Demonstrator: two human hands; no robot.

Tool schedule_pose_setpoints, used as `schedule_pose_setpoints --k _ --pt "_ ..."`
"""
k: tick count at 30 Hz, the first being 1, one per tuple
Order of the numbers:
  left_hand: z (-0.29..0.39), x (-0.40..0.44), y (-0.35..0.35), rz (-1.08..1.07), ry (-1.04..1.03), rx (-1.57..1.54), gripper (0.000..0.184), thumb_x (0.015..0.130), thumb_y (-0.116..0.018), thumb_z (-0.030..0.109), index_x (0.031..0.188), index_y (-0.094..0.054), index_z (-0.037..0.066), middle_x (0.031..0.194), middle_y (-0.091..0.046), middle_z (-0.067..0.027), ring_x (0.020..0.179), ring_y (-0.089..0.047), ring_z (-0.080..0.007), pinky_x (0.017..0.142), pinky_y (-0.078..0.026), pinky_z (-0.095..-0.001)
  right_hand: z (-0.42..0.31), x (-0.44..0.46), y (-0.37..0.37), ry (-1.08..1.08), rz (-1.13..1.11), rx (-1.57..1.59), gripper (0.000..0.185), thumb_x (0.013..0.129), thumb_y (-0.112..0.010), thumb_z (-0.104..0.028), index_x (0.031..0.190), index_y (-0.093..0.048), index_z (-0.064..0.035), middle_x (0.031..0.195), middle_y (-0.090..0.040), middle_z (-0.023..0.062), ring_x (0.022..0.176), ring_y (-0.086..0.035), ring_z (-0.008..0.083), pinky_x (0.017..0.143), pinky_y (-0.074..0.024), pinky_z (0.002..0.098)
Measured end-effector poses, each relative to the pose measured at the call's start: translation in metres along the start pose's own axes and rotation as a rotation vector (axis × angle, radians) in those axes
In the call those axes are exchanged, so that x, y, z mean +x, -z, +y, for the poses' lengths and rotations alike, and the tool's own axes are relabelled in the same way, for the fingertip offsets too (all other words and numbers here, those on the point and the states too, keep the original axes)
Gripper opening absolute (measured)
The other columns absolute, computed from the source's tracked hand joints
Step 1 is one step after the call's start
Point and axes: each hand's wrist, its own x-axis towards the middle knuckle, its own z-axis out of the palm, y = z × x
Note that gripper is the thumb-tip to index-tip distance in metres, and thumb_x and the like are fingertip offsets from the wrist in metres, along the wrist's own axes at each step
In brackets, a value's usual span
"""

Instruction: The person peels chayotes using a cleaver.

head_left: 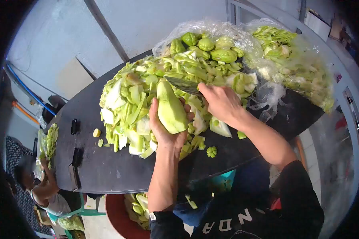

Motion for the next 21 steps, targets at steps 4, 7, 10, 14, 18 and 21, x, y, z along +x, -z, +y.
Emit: schedule_pose_setpoints --k 4,7,10,14,18,21 --pt "0.000 0.004 0.001 0.130 -0.042 -0.138 0.049 0.093 -0.050 0.053 0.115 -0.059 0.010 0.104 -0.064 -0.0099 0.090 -0.062 -0.0242 0.079 -0.051 -0.0413 -0.006 -0.006 0.003 0.155 0.136 0.113 0.025 0.068 -0.065 0.000 0.090 -0.053 -0.0047 0.078 -0.064 0.0143 0.068 -0.063 0.0375 0.056 -0.0501 0.0455" --pt "0.002 0.006 0.013 0.249 -0.084 -0.035 0.051 0.097 -0.044 0.052 0.122 -0.058 0.011 0.115 -0.064 -0.0079 0.104 -0.060 -0.0247 0.091 -0.048 -0.0417 -0.021 -0.010 0.010 0.453 0.336 0.087 0.009 0.073 -0.061 -0.005 0.079 -0.055 -0.0055 0.063 -0.054 0.0044 0.058 -0.062 0.0219 0.048 -0.0499 0.0343" --pt "0.006 0.009 0.037 -0.009 -0.039 -0.135 0.058 0.095 -0.045 0.057 0.122 -0.058 0.008 0.105 -0.067 -0.0110 0.094 -0.064 -0.0269 0.085 -0.053 -0.0415 -0.028 -0.014 0.010 0.757 0.408 0.107 0.021 0.069 -0.068 -0.004 0.087 -0.061 0.0012 0.064 -0.047 0.0031 0.052 -0.053 0.0169 0.044 -0.0450 0.0280" --pt "0.008 0.010 0.029 0.130 -0.082 -0.138 0.058 0.094 -0.047 0.057 0.117 -0.059 0.005 0.103 -0.067 -0.0121 0.090 -0.066 -0.0264 0.081 -0.055 -0.0408 -0.041 -0.018 0.007 0.795 0.440 0.058 0.017 0.068 -0.065 0.000 0.084 -0.059 0.0000 0.062 -0.045 0.0018 0.052 -0.051 0.0158 0.044 -0.0446 0.0261" --pt "0.005 0.006 0.024 0.083 -0.055 -0.137 0.055 0.092 -0.050 0.055 0.110 -0.060 0.004 0.094 -0.068 -0.0119 0.082 -0.067 -0.0268 0.077 -0.056 -0.0400 -0.040 -0.017 0.002 0.777 0.467 -0.051 0.010 0.071 -0.063 -0.006 0.079 -0.057 -0.0042 0.060 -0.044 -0.0002 0.053 -0.051 0.0132 0.045 -0.0430 0.0241" --pt "0.006 0.004 0.022 0.130 -0.091 -0.156 0.054 0.091 -0.051 0.054 0.108 -0.060 0.003 0.091 -0.068 -0.0120 0.079 -0.066 -0.0269 0.075 -0.056 -0.0400 -0.040 -0.018 0.002 0.780 0.485 -0.091 0.006 0.074 -0.060 -0.012 0.077 -0.057 -0.0075 0.061 -0.044 -0.0013 0.054 -0.051 0.0113 0.045 -0.0412 0.0226"
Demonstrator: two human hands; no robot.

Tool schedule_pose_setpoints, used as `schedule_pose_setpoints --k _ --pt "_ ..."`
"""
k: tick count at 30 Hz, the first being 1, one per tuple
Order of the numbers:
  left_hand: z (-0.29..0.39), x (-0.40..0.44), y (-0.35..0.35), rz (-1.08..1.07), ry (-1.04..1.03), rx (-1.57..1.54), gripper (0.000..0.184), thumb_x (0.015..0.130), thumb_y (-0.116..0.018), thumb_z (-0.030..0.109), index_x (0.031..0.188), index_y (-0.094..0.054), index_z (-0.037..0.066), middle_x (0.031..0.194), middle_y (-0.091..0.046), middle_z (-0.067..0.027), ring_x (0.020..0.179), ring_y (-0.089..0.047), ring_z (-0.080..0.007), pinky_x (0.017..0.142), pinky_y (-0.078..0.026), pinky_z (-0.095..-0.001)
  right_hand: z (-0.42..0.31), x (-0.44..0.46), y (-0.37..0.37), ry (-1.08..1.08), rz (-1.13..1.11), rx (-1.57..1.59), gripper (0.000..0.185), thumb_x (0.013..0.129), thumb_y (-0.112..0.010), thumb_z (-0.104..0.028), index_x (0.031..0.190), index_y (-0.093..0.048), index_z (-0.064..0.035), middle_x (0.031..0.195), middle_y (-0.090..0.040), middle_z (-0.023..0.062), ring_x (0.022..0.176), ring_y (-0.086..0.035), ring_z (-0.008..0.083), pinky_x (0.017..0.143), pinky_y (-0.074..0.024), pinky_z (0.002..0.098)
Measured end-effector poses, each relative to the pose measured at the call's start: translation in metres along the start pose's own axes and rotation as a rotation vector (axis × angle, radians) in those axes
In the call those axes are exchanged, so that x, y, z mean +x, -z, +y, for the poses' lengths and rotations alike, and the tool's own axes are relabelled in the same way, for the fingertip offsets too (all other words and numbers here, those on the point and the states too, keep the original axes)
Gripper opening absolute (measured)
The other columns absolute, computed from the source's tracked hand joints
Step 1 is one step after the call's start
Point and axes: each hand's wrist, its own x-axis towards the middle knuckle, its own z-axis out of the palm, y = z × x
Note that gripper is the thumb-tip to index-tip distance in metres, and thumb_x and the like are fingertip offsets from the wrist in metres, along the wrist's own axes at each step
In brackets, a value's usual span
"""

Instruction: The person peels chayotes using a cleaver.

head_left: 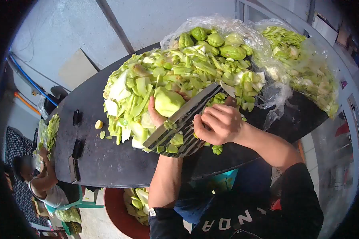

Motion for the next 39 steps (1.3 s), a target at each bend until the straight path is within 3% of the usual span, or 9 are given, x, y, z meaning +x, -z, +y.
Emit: schedule_pose_setpoints --k 14,16,18,26,28,30,32,34,39 --pt "-0.001 -0.007 -0.002 -0.096 0.143 -0.194 0.059 0.088 -0.052 0.056 0.111 -0.057 0.002 0.098 -0.063 -0.0139 0.092 -0.061 -0.0281 0.084 -0.052 -0.0405 0.001 -0.002 -0.002 -0.059 -0.030 -0.018 0.008 0.074 -0.061 -0.010 0.080 -0.058 -0.0075 0.062 -0.046 -0.0005 0.055 -0.053 0.0127 0.045 -0.0438 0.0247" --pt "-0.003 -0.005 -0.006 0.073 -0.073 0.019 0.057 0.089 -0.052 0.054 0.117 -0.057 0.004 0.106 -0.064 -0.0121 0.099 -0.060 -0.0269 0.090 -0.049 -0.0412 0.013 -0.004 -0.001 -0.194 -0.088 0.085 0.008 0.075 -0.061 -0.009 0.082 -0.056 -0.0079 0.063 -0.050 0.0019 0.055 -0.059 0.0168 0.045 -0.0490 0.0297" --pt "-0.004 -0.005 -0.020 0.142 -0.112 0.030 0.055 0.090 -0.050 0.052 0.124 -0.055 0.009 0.121 -0.060 -0.0078 0.111 -0.056 -0.0248 0.101 -0.042 -0.0398 0.033 -0.019 -0.009 -0.321 -0.215 0.060 0.009 0.076 -0.061 -0.008 0.080 -0.053 -0.0085 0.065 -0.055 0.0044 0.057 -0.063 0.0210 0.048 -0.0525 0.0341" --pt "0.003 -0.006 0.000 -0.098 -0.057 0.074 0.051 0.090 -0.050 0.051 0.112 -0.062 0.007 0.101 -0.068 -0.0099 0.094 -0.064 -0.0241 0.086 -0.052 -0.0392 0.004 0.005 0.006 -0.137 -0.066 0.124 0.011 0.073 -0.060 -0.009 0.084 -0.058 -0.0062 0.062 -0.048 0.0008 0.056 -0.059 0.0143 0.047 -0.0499 0.0282" --pt "-0.001 -0.009 -0.007 -0.075 -0.098 0.132 0.051 0.091 -0.049 0.051 0.113 -0.061 0.006 0.102 -0.067 -0.0093 0.095 -0.064 -0.0232 0.086 -0.051 -0.0380 0.006 0.004 0.005 -0.171 -0.068 0.151 0.009 0.074 -0.059 -0.008 0.082 -0.057 -0.0078 0.062 -0.050 0.0010 0.056 -0.060 0.0161 0.047 -0.0503 0.0297" --pt "-0.005 -0.013 -0.021 0.088 -0.155 0.153 0.051 0.091 -0.050 0.051 0.116 -0.060 0.007 0.104 -0.066 -0.0086 0.096 -0.062 -0.0226 0.090 -0.049 -0.0377 0.020 -0.008 -0.004 -0.293 -0.139 0.192 0.020 0.066 -0.064 0.000 0.085 -0.059 -0.0016 0.065 -0.054 0.0059 0.055 -0.059 0.0235 0.045 -0.0467 0.0352" --pt "-0.008 -0.011 -0.035 0.118 -0.127 0.089 0.051 0.089 -0.053 0.051 0.119 -0.058 0.010 0.107 -0.064 -0.0082 0.100 -0.060 -0.0229 0.096 -0.043 -0.0399 0.036 -0.015 -0.005 -0.332 -0.181 0.178 0.027 0.061 -0.066 0.000 0.085 -0.057 -0.0042 0.067 -0.055 0.0073 0.058 -0.061 0.0269 0.048 -0.0485 0.0379" --pt "-0.006 -0.011 -0.026 0.070 -0.098 0.091 0.051 0.088 -0.054 0.051 0.117 -0.059 0.009 0.105 -0.065 -0.0096 0.098 -0.061 -0.0242 0.094 -0.046 -0.0399 0.030 -0.013 0.002 -0.337 -0.158 0.177 0.013 0.070 -0.062 -0.006 0.077 -0.051 -0.0092 0.065 -0.056 0.0034 0.059 -0.064 0.0223 0.048 -0.0510 0.0353" --pt "-0.003 -0.008 -0.009 -0.035 -0.077 0.162 0.051 0.088 -0.054 0.050 0.116 -0.060 0.007 0.103 -0.065 -0.0116 0.096 -0.062 -0.0266 0.088 -0.050 -0.0407 0.015 0.000 0.009 -0.242 -0.079 0.272 0.013 0.071 -0.063 -0.007 0.080 -0.055 -0.0085 0.061 -0.053 0.0025 0.057 -0.063 0.0219 0.047 -0.0508 0.0352"
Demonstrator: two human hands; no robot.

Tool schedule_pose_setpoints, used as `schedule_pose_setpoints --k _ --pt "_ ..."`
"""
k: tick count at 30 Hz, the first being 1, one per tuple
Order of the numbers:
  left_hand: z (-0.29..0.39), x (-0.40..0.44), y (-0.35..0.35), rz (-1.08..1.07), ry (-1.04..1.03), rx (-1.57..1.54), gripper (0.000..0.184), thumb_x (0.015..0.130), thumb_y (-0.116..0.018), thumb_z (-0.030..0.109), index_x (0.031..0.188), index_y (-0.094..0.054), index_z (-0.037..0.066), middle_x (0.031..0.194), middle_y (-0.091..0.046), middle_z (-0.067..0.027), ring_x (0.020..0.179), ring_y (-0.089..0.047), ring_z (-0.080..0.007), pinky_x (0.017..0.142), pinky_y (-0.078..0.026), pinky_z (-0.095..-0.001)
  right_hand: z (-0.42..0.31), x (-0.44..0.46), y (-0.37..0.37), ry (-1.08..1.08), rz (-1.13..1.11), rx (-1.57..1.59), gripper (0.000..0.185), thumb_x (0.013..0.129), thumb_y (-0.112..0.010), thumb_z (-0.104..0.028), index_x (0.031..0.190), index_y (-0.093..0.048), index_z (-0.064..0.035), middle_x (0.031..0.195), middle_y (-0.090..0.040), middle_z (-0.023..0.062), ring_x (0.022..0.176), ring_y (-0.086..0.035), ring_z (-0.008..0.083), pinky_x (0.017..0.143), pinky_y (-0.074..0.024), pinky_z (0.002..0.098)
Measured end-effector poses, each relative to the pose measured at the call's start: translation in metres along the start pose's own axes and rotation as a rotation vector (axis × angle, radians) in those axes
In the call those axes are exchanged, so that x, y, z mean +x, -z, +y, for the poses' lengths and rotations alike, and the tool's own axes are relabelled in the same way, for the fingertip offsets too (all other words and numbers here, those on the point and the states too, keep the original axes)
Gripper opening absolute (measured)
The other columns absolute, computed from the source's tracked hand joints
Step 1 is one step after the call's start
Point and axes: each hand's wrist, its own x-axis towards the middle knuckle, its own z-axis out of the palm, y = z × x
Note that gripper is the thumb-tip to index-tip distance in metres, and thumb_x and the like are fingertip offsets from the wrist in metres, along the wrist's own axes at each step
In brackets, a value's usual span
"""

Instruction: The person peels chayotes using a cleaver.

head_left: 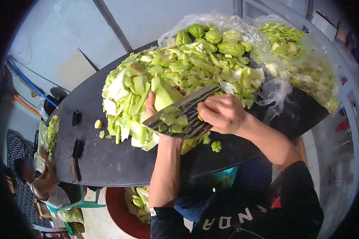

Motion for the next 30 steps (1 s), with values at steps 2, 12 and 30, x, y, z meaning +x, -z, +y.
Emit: schedule_pose_setpoints --k 2,12,30 --pt "-0.001 -0.001 -0.005 0.014 -0.012 0.000 0.052 0.090 -0.053 0.048 0.122 -0.057 0.008 0.113 -0.063 -0.0102 0.105 -0.059 -0.0256 0.094 -0.046 -0.0429 0.011 -0.001 -0.006 -0.083 -0.039 -0.031 0.012 0.072 -0.063 -0.007 0.081 -0.055 -0.0091 0.062 -0.055 0.0032 0.057 -0.063 0.0235 0.047 -0.0510 0.0363" --pt "-0.001 -0.004 -0.005 -0.024 0.093 0.088 0.054 0.087 -0.054 0.054 0.118 -0.059 0.009 0.108 -0.064 -0.0101 0.101 -0.060 -0.0255 0.092 -0.048 -0.0451 0.009 -0.005 0.001 -0.050 -0.002 0.059 0.025 0.061 -0.069 -0.002 0.081 -0.054 -0.0049 0.067 -0.055 0.0071 0.056 -0.058 0.0276 0.047 -0.0448 0.0375" --pt "-0.002 0.013 0.000 0.208 0.014 0.172 0.041 0.090 -0.056 0.038 0.119 -0.055 0.009 0.111 -0.063 -0.0116 0.102 -0.060 -0.0268 0.085 -0.049 -0.0491 0.040 -0.011 -0.003 -0.740 -0.310 -0.189 0.022 0.084 -0.062 -0.008 0.103 -0.054 -0.0029 0.077 -0.066 0.0188 0.072 -0.065 0.0405 0.061 -0.0516 0.0493"
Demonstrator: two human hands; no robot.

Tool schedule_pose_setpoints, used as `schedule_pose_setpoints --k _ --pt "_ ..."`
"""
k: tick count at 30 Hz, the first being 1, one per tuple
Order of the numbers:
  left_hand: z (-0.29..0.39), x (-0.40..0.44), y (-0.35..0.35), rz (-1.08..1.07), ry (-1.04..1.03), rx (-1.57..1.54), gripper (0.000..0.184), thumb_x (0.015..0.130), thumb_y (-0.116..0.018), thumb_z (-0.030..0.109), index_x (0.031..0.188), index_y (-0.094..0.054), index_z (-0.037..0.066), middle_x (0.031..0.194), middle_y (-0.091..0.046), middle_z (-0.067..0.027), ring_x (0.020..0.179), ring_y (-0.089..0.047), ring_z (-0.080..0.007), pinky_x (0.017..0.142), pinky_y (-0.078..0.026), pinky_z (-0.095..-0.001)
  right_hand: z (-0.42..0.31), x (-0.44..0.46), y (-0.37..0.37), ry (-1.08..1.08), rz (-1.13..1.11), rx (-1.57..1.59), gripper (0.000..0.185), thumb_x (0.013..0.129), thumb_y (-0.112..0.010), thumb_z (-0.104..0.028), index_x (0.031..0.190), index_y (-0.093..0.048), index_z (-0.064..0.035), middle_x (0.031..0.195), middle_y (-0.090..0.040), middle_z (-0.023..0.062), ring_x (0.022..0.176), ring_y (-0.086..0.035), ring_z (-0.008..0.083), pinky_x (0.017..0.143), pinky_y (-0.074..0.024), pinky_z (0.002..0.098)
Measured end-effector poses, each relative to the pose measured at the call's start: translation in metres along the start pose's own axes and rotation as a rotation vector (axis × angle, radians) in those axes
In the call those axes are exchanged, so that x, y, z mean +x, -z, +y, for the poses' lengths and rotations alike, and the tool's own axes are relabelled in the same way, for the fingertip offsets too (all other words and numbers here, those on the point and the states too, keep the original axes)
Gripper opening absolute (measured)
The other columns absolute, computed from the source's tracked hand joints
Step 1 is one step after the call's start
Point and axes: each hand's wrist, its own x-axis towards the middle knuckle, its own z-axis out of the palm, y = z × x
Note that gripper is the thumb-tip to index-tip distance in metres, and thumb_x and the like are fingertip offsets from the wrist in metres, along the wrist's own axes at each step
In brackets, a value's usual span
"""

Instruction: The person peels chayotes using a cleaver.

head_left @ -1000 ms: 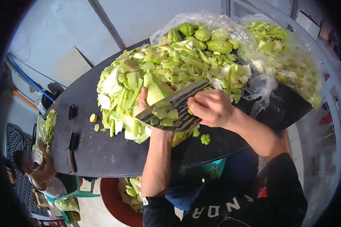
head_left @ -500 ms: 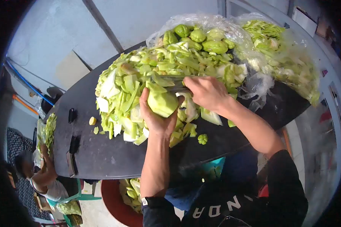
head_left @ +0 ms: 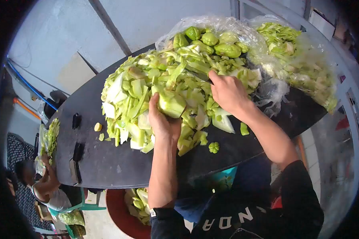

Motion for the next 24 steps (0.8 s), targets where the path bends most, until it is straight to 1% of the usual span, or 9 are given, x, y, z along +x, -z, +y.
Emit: schedule_pose_setpoints --k 5,8,10,11,14,17,19,20,24 --pt "0.005 -0.003 0.001 -0.030 -0.009 0.049 0.042 0.084 -0.061 0.031 0.119 -0.053 0.009 0.113 -0.062 -0.0110 0.100 -0.061 -0.0259 0.086 -0.049 -0.0497 -0.007 -0.008 0.009 0.054 0.045 0.052 0.023 0.083 -0.064 -0.009 0.103 -0.054 -0.0024 0.079 -0.066 0.0175 0.071 -0.064 0.0400 0.060 -0.0517 0.0479" --pt "0.006 -0.003 0.001 -0.133 -0.070 0.081 0.048 0.082 -0.061 0.021 0.126 -0.050 0.006 0.115 -0.060 -0.0119 0.099 -0.061 -0.0261 0.086 -0.051 -0.0464 -0.010 -0.009 0.008 0.256 0.154 0.114 0.024 0.082 -0.065 -0.008 0.102 -0.054 -0.0025 0.080 -0.066 0.0179 0.071 -0.065 0.0395 0.060 -0.0517 0.0477" --pt "0.007 -0.008 -0.006 -0.128 -0.318 0.341 0.075 0.077 -0.064 0.004 0.145 -0.033 0.003 0.121 -0.056 -0.0134 0.101 -0.060 -0.0248 0.085 -0.053 -0.0389 -0.015 -0.006 0.010 0.073 0.010 0.003 0.021 0.080 -0.065 -0.006 0.097 -0.053 -0.0026 0.079 -0.065 0.0173 0.070 -0.064 0.0384 0.058 -0.0509 0.0468" --pt "0.003 -0.005 -0.004 -0.114 -0.596 0.595 0.082 0.073 -0.063 -0.004 0.148 -0.030 0.001 0.120 -0.056 -0.0148 0.101 -0.060 -0.0226 0.083 -0.053 -0.0366 -0.013 -0.007 0.009 0.070 0.012 0.004 0.021 0.080 -0.065 -0.006 0.097 -0.053 -0.0026 0.079 -0.065 0.0173 0.070 -0.064 0.0384 0.058 -0.0509 0.0468" --pt "0.009 -0.001 0.001 -0.107 -0.382 0.374 0.071 0.077 -0.062 0.001 0.143 -0.036 -0.001 0.118 -0.057 -0.0147 0.100 -0.061 -0.0239 0.085 -0.053 -0.0366 -0.010 -0.011 0.008 0.122 0.080 0.038 0.023 0.075 -0.066 -0.005 0.093 -0.053 -0.0026 0.076 -0.062 0.0154 0.067 -0.063 0.0374 0.057 -0.0500 0.0457" --pt "0.016 0.000 0.003 -0.031 -0.120 0.031 0.048 0.087 -0.057 0.029 0.128 -0.051 0.005 0.119 -0.060 -0.0132 0.102 -0.061 -0.0290 0.089 -0.052 -0.0438 -0.030 -0.018 0.015 0.439 0.281 0.202 0.011 0.076 -0.060 -0.004 0.085 -0.054 -0.0072 0.067 -0.060 0.0084 0.060 -0.064 0.0297 0.050 -0.0513 0.0408" --pt "0.017 0.001 0.011 -0.140 -0.020 -0.126 0.050 0.089 -0.054 0.037 0.127 -0.054 0.005 0.118 -0.062 -0.0135 0.104 -0.061 -0.0289 0.094 -0.048 -0.0466 -0.038 -0.025 0.013 0.561 0.298 0.115 0.012 0.074 -0.061 -0.006 0.083 -0.055 -0.0069 0.063 -0.055 0.0048 0.057 -0.062 0.0227 0.050 -0.0511 0.0350" --pt "0.016 0.003 0.014 -0.138 -0.020 -0.127 0.050 0.089 -0.054 0.037 0.127 -0.054 0.005 0.118 -0.062 -0.0135 0.104 -0.061 -0.0289 0.094 -0.048 -0.0466 -0.042 -0.025 0.014 0.639 0.334 0.071 0.011 0.073 -0.061 -0.008 0.083 -0.056 -0.0063 0.063 -0.051 0.0027 0.056 -0.060 0.0179 0.049 -0.0506 0.0320" --pt "0.017 0.002 0.012 -0.207 -0.044 -0.115 0.050 0.091 -0.050 0.041 0.126 -0.056 0.006 0.118 -0.064 -0.0113 0.106 -0.061 -0.0282 0.098 -0.045 -0.0475 -0.041 -0.025 0.009 0.632 0.276 0.018 0.010 0.079 -0.059 -0.010 0.087 -0.055 -0.0056 0.065 -0.055 0.0050 0.057 -0.062 0.0216 0.049 -0.0521 0.0336"
